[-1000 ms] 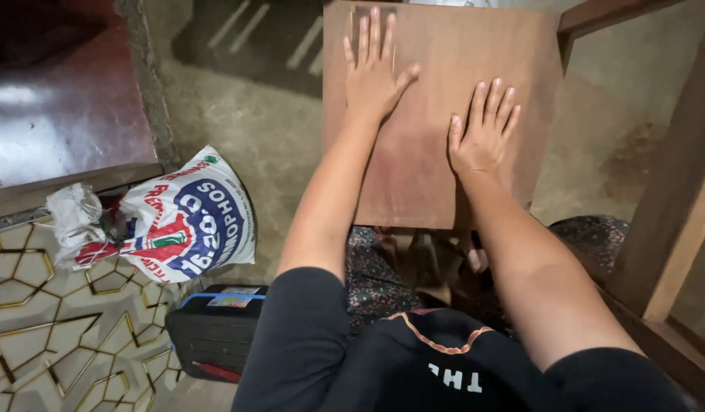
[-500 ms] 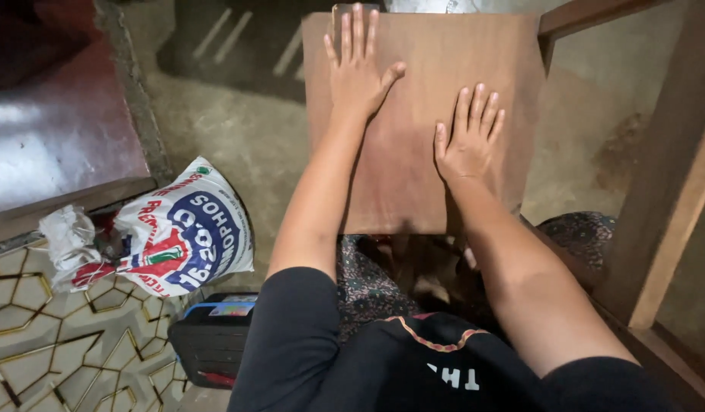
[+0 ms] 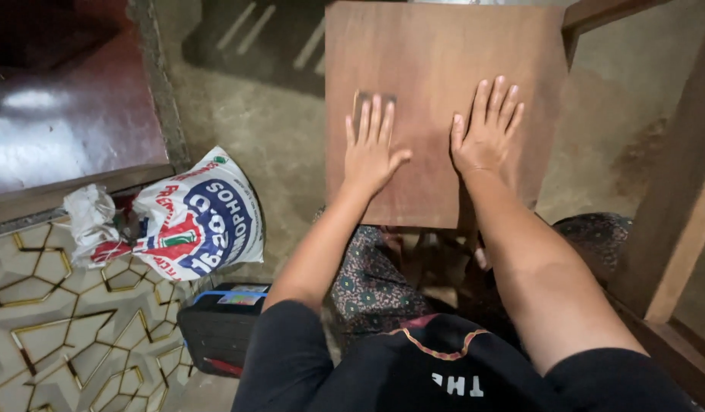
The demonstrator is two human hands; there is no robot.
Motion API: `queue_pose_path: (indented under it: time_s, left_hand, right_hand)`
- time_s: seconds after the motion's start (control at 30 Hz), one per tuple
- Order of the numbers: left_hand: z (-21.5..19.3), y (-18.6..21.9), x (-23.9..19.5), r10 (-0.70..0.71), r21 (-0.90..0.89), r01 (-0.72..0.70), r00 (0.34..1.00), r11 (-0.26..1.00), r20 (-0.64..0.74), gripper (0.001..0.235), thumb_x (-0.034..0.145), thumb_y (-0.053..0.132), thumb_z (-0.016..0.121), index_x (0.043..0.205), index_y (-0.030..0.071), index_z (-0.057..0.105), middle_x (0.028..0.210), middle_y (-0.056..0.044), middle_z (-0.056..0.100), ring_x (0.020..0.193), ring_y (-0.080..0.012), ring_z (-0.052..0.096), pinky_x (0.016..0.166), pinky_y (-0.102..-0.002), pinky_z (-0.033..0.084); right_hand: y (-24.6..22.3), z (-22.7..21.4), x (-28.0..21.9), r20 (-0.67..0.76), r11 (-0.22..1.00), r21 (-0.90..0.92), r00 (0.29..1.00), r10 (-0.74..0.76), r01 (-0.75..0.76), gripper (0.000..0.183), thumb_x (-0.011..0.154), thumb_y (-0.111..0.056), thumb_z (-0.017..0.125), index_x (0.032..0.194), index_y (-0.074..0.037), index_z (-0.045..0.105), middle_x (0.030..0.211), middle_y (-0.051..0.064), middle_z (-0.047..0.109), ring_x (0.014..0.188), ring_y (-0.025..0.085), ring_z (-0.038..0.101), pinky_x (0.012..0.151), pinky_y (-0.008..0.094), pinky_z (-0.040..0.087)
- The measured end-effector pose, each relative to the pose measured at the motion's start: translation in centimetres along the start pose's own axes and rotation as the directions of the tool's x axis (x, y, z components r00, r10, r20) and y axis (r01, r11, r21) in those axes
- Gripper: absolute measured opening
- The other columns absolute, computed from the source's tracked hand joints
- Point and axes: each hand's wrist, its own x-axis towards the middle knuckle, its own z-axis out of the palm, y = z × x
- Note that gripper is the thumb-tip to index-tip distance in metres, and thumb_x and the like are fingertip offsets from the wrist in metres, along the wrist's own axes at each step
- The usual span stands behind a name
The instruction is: The person sits on the floor and smooths a rectangular wooden board resting on their lap. They use a sanding block to rub the surface of the board repeatedly with both hands, moving it back and forth across the wood.
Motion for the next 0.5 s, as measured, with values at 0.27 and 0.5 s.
queue_pose_path:
  time_s: [0.27,0.5]
  left_hand:
    - [1.0,-1.0,5.5,0.107,-0.109,-0.119,0.988,0.987,-0.108,0.096,0.108,0.07,0.042,0.17,0.002,0.013,0.178,-0.02,0.012,0.167,-0.037,0.012,0.136,-0.057,0.013]
    - [-3.1,-2.3,15.6,0.032,-0.016,-0.035,0.986,0.999,-0.163,0.063,0.122,0.042,0.046,0.17,0.01,0.02,0.177,-0.009,0.021,0.165,-0.0259,0.017,0.135,-0.049,0.014]
  right_hand:
    - [0.4,0.7,-0.1,-0.15,0.999,-0.008,0.988,-0.037,0.037,0.067,0.116,-0.043,0.049,0.168,-0.003,0.038,0.172,0.021,0.028,0.158,0.047,0.022,0.129,0.062,0.017]
    - [0.4,0.8,-0.1,-0.133,1.0,-0.019,0.991,-0.017,0.014,0.067,0.117,-0.048,0.04,0.17,-0.007,0.034,0.174,0.017,0.025,0.16,0.043,0.02,0.131,0.06,0.017]
